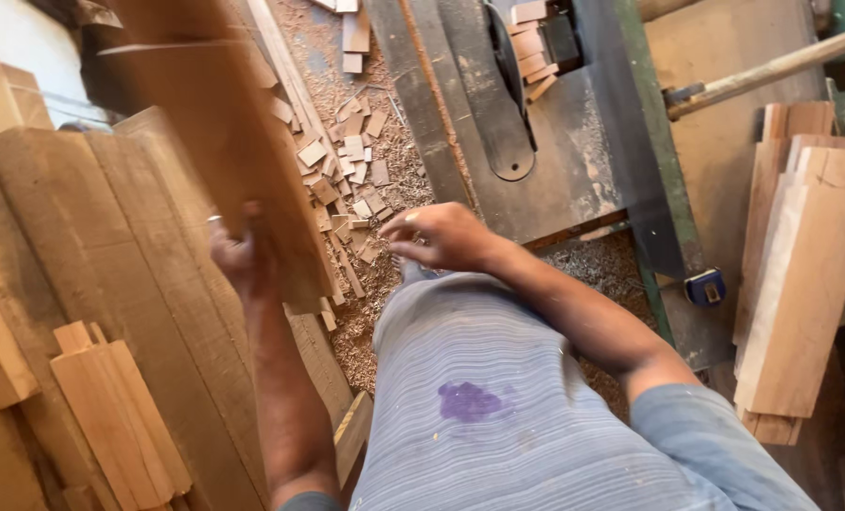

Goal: The person repeatedly picks up wooden planks from a stack and feeds them into a table saw to cut them into smaller pieces. The person handles the wood by hand, guiding it through the blade and stacking the resulting cut pieces on the side of the machine.

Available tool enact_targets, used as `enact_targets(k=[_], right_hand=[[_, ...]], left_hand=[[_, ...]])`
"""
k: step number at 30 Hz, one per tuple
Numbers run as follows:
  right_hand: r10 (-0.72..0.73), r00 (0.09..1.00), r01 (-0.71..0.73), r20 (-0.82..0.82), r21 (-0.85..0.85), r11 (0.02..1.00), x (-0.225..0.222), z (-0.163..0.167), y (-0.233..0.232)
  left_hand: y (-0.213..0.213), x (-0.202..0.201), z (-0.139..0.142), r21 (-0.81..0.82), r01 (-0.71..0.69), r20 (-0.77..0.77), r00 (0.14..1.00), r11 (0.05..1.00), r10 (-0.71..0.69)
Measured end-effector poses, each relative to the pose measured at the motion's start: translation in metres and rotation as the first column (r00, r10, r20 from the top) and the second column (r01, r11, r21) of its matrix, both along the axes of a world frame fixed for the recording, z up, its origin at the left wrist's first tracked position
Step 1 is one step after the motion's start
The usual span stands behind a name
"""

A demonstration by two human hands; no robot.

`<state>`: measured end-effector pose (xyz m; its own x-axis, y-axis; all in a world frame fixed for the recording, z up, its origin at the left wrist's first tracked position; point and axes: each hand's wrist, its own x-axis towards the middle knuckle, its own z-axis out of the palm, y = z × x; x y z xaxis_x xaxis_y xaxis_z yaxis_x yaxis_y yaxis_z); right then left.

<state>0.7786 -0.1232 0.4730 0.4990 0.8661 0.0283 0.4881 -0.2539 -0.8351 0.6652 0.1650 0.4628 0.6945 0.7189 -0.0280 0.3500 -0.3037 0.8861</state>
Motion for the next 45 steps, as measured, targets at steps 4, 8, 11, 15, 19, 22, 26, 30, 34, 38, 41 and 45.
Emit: enact_targets(k=[4,8,11,15,19,22,26,30,34,38,41,45], right_hand=[[-0.14,0.952,0.125,0.27,0.073,0.989,-0.005,0.004,-0.036],[-0.091,0.878,0.118,0.469,-0.029,0.993,-0.017,-0.012,-0.065],[-0.096,0.845,0.17,0.526,-0.095,0.981,-0.03,-0.026,-0.088],[-0.104,0.763,0.256,0.638,-0.15,0.955,-0.037,-0.045,-0.107],[-0.133,0.65,0.393,0.749,-0.182,0.901,-0.024,-0.063,-0.096],[-0.26,0.719,0.403,0.645,-0.082,0.912,-0.009,-0.067,-0.092],[-0.311,0.728,0.418,0.611,-0.035,0.908,0.004,-0.066,-0.09],[-0.272,0.746,0.374,0.608,-0.045,0.926,0.019,-0.069,-0.091],[-0.254,0.746,0.35,0.615,-0.038,0.936,0.032,-0.073,-0.095],[-0.259,0.756,0.344,0.602,-0.028,0.939,0.045,-0.076,-0.096],[-0.295,0.75,0.373,0.592,-0.011,0.928,0.051,-0.078,-0.095],[-0.313,0.768,0.393,0.559,-0.025,0.919,0.056,-0.081,-0.095]], left_hand=[[-0.023,0.012,0.01,0.054,0.25,-0.35,0.912,0.967,-0.216],[-0.062,0.04,-0.024,0.048,0.563,-0.578,0.689,0.825,-0.437],[-0.082,0.06,-0.052,-0.064,0.665,-0.523,0.613,0.744,-0.593],[-0.099,0.091,-0.053,-0.38,0.688,-0.477,0.427,0.618,-0.768],[-0.12,0.111,-0.034,-0.527,0.617,-0.674,0.116,0.585,-0.73],[-0.131,0.126,-0.021,-0.516,0.61,-0.692,0.119,0.602,-0.713],[-0.112,0.124,-0.012,-0.285,0.474,-0.613,0.578,0.833,-0.538],[-0.064,0.088,-0.008,0.081,0.37,-0.698,0.684,0.926,-0.212],[-0.042,0.05,-0.023,-0.126,0.085,-0.72,0.678,0.988,-0.15],[-0.048,0.033,-0.046,-0.415,-0.116,-0.463,0.881,0.903,-0.099],[-0.053,0.03,-0.054,-0.592,-0.186,-0.231,0.971,0.784,0.056],[-0.057,0.041,-0.055,-0.594,-0.162,-0.173,0.982,0.788,0.072]])
